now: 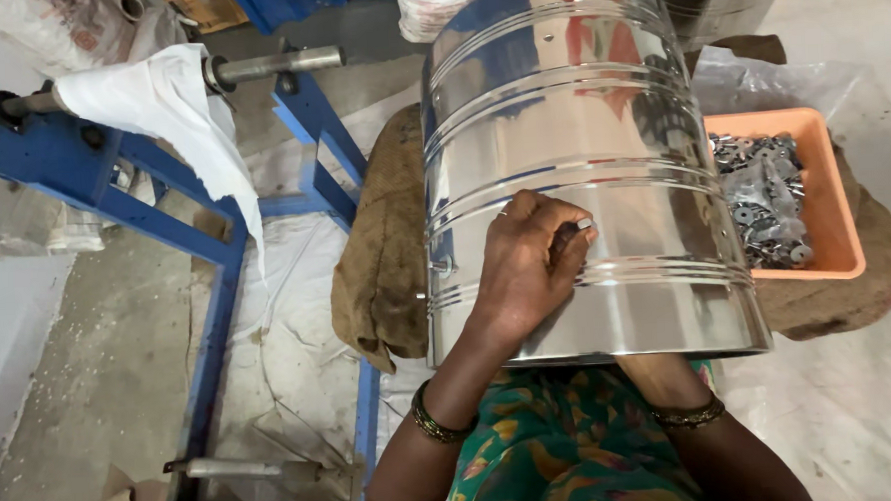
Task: The person sits on the floor and fastens small metal fasteners into pre-drilled holes on a large cylindrical stainless steel container. They repeatedly pick fasteners from a nearby orange tray and press them into place on the container's surface.
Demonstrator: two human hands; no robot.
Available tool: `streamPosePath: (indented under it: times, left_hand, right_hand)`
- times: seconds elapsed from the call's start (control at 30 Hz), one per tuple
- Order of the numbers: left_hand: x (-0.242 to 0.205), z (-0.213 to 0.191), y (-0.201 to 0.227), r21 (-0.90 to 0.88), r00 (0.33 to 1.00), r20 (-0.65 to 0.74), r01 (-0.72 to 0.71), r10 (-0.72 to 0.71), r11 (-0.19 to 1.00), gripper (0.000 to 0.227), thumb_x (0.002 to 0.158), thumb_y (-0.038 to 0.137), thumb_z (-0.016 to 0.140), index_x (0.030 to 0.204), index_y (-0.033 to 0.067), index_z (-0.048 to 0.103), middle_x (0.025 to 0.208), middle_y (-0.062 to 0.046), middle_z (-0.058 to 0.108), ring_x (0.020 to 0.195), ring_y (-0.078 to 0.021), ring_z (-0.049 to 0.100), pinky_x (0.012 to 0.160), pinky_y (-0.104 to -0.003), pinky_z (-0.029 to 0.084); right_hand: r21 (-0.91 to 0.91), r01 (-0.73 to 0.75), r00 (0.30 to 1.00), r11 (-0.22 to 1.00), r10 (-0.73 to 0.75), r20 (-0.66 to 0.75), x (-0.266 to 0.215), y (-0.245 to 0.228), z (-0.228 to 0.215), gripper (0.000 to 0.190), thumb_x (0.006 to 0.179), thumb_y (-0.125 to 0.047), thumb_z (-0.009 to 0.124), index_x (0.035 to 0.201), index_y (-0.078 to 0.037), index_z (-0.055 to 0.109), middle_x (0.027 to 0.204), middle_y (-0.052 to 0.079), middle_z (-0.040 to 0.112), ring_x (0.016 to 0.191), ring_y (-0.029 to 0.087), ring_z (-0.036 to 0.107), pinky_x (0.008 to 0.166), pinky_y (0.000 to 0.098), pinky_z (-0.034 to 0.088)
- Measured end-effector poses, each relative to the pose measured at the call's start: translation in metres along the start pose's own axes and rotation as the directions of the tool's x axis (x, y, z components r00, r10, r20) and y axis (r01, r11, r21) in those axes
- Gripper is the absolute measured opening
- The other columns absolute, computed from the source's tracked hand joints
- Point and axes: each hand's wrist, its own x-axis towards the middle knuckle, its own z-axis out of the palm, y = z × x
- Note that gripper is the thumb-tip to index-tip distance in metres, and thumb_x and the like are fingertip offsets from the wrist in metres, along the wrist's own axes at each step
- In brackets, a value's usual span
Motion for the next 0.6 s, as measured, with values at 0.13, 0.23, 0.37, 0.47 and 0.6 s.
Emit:
streamPosePath:
  times: [0.13,0.23,0.37,0.47,0.6]
  left_hand:
    - [0.002,-0.002,0.002,0.033,1.0,0.008,-0.014,0.014,0.999,0.012,0.085,0.005,0.078,0.096,0.0023,0.072,0.088,-0.013,0.058,0.067,-0.0242,0.062,0.064,-0.038,0.051]
    - [0.003,-0.002,0.004,0.021,1.0,0.018,0.002,-0.003,1.0,0.013,0.086,0.006,0.078,0.097,0.0017,0.072,0.088,-0.012,0.058,0.067,-0.0234,0.061,0.063,-0.038,0.051]
    - [0.001,-0.002,0.006,0.029,0.999,-0.016,-0.036,0.037,0.999,0.015,0.087,0.009,0.08,0.097,0.0013,0.072,0.088,-0.013,0.059,0.073,-0.0247,0.062,0.067,-0.039,0.051]
    - [0.002,-0.002,0.005,-0.008,1.0,0.008,0.012,-0.012,1.0,0.015,0.088,0.01,0.078,0.098,0.0018,0.072,0.091,-0.012,0.06,0.075,-0.0236,0.064,0.066,-0.037,0.053]
    - [0.002,0.0,0.005,0.024,0.999,-0.022,-0.04,0.041,0.999,0.012,0.088,0.009,0.079,0.097,0.0024,0.073,0.09,-0.012,0.061,0.08,-0.0262,0.064,0.071,-0.039,0.052]
  right_hand:
    - [0.01,0.003,1.0,1.0,-0.003,0.015,-0.016,-0.016,0.019,0.032,0.106,-0.028,0.048,0.13,-0.009,0.057,0.117,0.007,0.064,0.103,0.017,0.063,0.087,0.034,0.052]
    - [0.008,0.008,1.0,1.0,-0.009,0.01,-0.022,-0.024,0.027,0.032,0.107,-0.027,0.046,0.131,-0.008,0.056,0.12,0.008,0.063,0.106,0.018,0.062,0.091,0.0348,0.052]
    - [0.0,0.015,1.0,1.0,-0.015,0.025,-0.027,-0.032,0.031,0.033,0.108,-0.026,0.045,0.132,-0.007,0.055,0.123,0.009,0.062,0.111,0.019,0.061,0.095,0.0359,0.051]
    - [-0.001,0.02,0.999,1.0,-0.02,0.032,-0.025,-0.032,0.032,0.033,0.109,-0.026,0.044,0.133,-0.006,0.054,0.126,0.01,0.061,0.114,0.02,0.06,0.098,0.0367,0.051]
    - [-0.005,0.03,0.998,1.0,-0.029,0.047,-0.025,-0.027,0.021,0.033,0.11,-0.025,0.042,0.133,-0.004,0.053,0.129,0.011,0.06,0.119,0.021,0.059,0.102,0.0378,0.05]
